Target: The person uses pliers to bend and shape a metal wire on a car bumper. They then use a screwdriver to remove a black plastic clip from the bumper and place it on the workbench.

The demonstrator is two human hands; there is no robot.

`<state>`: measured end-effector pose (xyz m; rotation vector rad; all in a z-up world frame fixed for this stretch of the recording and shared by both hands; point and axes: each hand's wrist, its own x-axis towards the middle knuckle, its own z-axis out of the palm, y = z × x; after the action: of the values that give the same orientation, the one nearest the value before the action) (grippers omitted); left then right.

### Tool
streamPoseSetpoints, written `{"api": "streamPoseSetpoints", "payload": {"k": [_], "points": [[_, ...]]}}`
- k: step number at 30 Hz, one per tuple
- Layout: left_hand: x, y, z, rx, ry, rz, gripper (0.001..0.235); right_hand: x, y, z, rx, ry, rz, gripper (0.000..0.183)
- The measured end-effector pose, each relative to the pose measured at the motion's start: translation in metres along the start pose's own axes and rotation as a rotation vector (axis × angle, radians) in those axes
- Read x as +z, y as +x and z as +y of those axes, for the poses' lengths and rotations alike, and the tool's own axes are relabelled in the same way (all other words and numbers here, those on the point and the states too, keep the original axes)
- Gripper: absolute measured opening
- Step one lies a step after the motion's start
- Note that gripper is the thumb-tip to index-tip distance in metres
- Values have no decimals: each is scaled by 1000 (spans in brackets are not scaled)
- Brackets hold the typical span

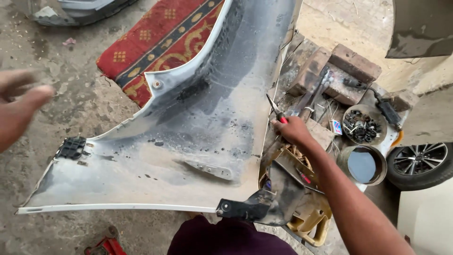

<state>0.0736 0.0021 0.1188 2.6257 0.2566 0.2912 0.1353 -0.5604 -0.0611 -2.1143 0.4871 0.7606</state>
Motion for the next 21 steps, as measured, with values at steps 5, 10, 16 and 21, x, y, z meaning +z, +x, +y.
{"api": "streamPoseSetpoints", "payload": {"k": [5,10,16,21], "points": [[44,-15,225,130,-57,-618,52,-9,-17,8,-8,278,63,27],[165,4,269,388,-234,-728,47,-17,42,83,-5,200,229,30],[328,19,258,221,-441,-777,48,-57,29,109,56,350,299,36],[341,-9,257,81,-364,-899,56,-91,39,125,108,353,337,36]]}}
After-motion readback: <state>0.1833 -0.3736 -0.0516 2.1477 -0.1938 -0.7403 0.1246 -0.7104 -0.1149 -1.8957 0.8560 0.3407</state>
